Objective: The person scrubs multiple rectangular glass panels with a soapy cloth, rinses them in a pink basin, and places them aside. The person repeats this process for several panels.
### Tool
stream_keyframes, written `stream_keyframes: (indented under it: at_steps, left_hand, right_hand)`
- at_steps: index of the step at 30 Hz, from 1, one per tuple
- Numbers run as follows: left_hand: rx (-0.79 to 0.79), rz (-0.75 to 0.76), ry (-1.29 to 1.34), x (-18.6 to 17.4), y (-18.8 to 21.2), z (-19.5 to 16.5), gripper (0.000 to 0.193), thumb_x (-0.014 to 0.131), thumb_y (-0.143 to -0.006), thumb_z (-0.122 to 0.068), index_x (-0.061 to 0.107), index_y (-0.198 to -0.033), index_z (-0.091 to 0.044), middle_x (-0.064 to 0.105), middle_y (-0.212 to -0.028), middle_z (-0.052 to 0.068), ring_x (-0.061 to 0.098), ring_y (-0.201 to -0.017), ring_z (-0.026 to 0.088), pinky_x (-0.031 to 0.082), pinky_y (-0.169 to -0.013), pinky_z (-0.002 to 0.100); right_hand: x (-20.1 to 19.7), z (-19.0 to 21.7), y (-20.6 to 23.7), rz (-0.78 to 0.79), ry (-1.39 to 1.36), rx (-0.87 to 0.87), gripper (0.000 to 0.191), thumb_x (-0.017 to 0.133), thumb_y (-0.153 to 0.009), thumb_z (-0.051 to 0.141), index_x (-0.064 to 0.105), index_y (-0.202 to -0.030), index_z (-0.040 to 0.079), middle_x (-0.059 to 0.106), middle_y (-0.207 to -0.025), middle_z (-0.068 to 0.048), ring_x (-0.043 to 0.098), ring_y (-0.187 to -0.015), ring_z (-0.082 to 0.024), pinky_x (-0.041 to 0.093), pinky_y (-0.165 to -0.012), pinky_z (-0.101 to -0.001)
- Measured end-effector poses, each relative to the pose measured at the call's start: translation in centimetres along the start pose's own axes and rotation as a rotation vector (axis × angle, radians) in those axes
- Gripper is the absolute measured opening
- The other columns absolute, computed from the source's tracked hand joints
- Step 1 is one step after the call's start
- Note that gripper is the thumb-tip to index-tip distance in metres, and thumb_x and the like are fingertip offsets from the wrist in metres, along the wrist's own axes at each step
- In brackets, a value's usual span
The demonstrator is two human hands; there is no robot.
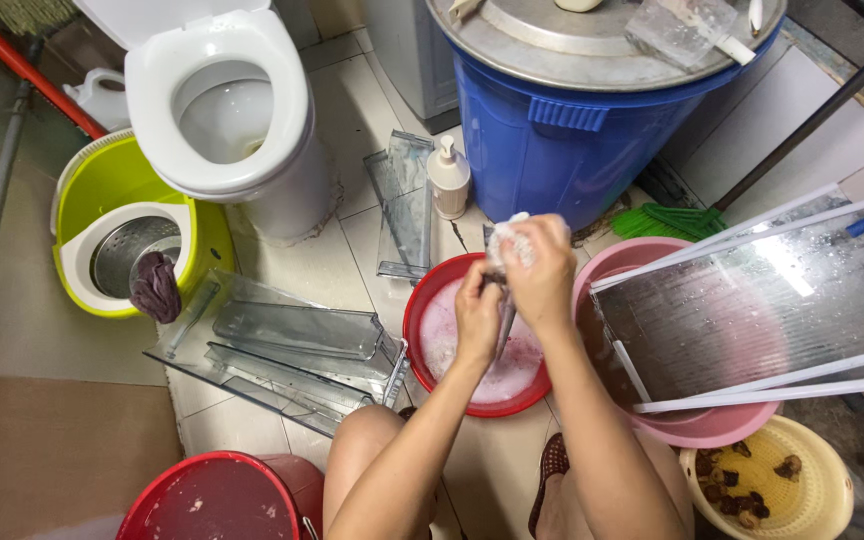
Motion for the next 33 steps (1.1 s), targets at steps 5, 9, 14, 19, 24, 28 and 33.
stream_keyframes:
  at_steps: [5, 9, 14, 19, 24, 28, 33]
  left_hand:
    - [0.029, -0.053, -0.064, -0.9, -0.7, -0.9, 0.046, 0.036, -0.105, -0.036, 0.067, -0.105, -0.002, 0.067, -0.1, 0.006, 0.061, -0.094, 0.016, 0.049, -0.086, 0.029]
    - [-0.107, -0.16, -0.141, -2.4, -0.8, -0.3, 0.058, 0.032, -0.107, -0.048, 0.067, -0.086, -0.007, 0.067, -0.083, 0.001, 0.059, -0.078, 0.01, 0.049, -0.069, 0.027]
    - [-0.092, -0.189, -0.253, -2.0, 0.5, -0.1, 0.053, 0.053, -0.108, -0.037, 0.049, -0.063, -0.01, 0.044, -0.06, -0.004, 0.037, -0.054, 0.007, 0.03, -0.049, 0.029]
    - [-0.024, -0.381, -0.163, -4.4, 0.0, -1.8, 0.057, 0.059, -0.106, -0.031, 0.042, -0.056, -0.011, 0.04, -0.058, -0.007, 0.031, -0.055, 0.006, 0.024, -0.047, 0.03]
    - [0.149, -0.223, -0.236, -2.7, 0.2, -4.0, 0.053, 0.059, -0.108, -0.03, 0.04, -0.062, -0.011, 0.04, -0.065, -0.007, 0.033, -0.062, 0.004, 0.027, -0.052, 0.029]
    - [-0.074, -0.34, -0.102, -4.1, 0.4, -1.8, 0.053, 0.061, -0.104, -0.03, 0.048, -0.057, -0.009, 0.044, -0.059, -0.007, 0.034, -0.056, 0.005, 0.028, -0.049, 0.029]
    - [-0.161, -0.538, -0.229, -8.4, -0.6, -2.4, 0.049, 0.061, -0.101, -0.034, 0.063, -0.059, -0.01, 0.046, -0.054, -0.005, 0.036, -0.051, 0.007, 0.027, -0.048, 0.028]
  right_hand:
    - [0.4, 1.9, 0.7, 0.033, 0.1, -0.191, 0.018, 0.073, -0.082, 0.005, 0.065, -0.098, 0.002, 0.06, -0.113, -0.016, 0.062, -0.105, -0.037, 0.052, -0.091, -0.0442]
    - [0.9, 4.5, 3.1, 0.073, 0.212, -0.455, 0.025, 0.071, -0.077, 0.007, 0.068, -0.101, 0.006, 0.062, -0.107, -0.013, 0.064, -0.096, -0.039, 0.054, -0.085, -0.0469]
    - [0.0, -2.6, 0.7, 0.203, -0.051, 0.06, 0.014, 0.07, -0.096, 0.01, 0.065, -0.107, 0.003, 0.066, -0.099, -0.012, 0.067, -0.086, -0.023, 0.054, -0.074, -0.0382]
    - [3.4, -5.8, 3.7, 0.584, -0.566, 0.586, 0.032, 0.068, -0.089, 0.011, 0.06, -0.12, 0.008, 0.066, -0.098, -0.008, 0.059, -0.075, -0.015, 0.046, -0.061, -0.0348]
    - [1.0, -1.6, 1.8, 0.375, -0.152, 0.151, 0.031, 0.074, -0.092, 0.01, 0.059, -0.117, 0.003, 0.073, -0.099, -0.011, 0.07, -0.091, -0.018, 0.056, -0.081, -0.0346]
    - [1.8, -1.6, 1.9, 0.455, -0.154, 0.261, 0.034, 0.072, -0.089, 0.011, 0.057, -0.118, 0.005, 0.072, -0.098, -0.01, 0.07, -0.091, -0.017, 0.055, -0.082, -0.0324]
    - [3.7, -3.0, 4.1, 0.709, -0.397, 0.345, 0.042, 0.067, -0.079, 0.001, 0.053, -0.118, 0.007, 0.069, -0.104, -0.005, 0.065, -0.096, -0.012, 0.054, -0.082, -0.0287]
Point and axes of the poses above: each hand's wrist, its own y-axis away from the middle knuckle, its own x-axis out of the palm, z = x × y, the point moved 10 cm from there along -y, towards the middle knuckle
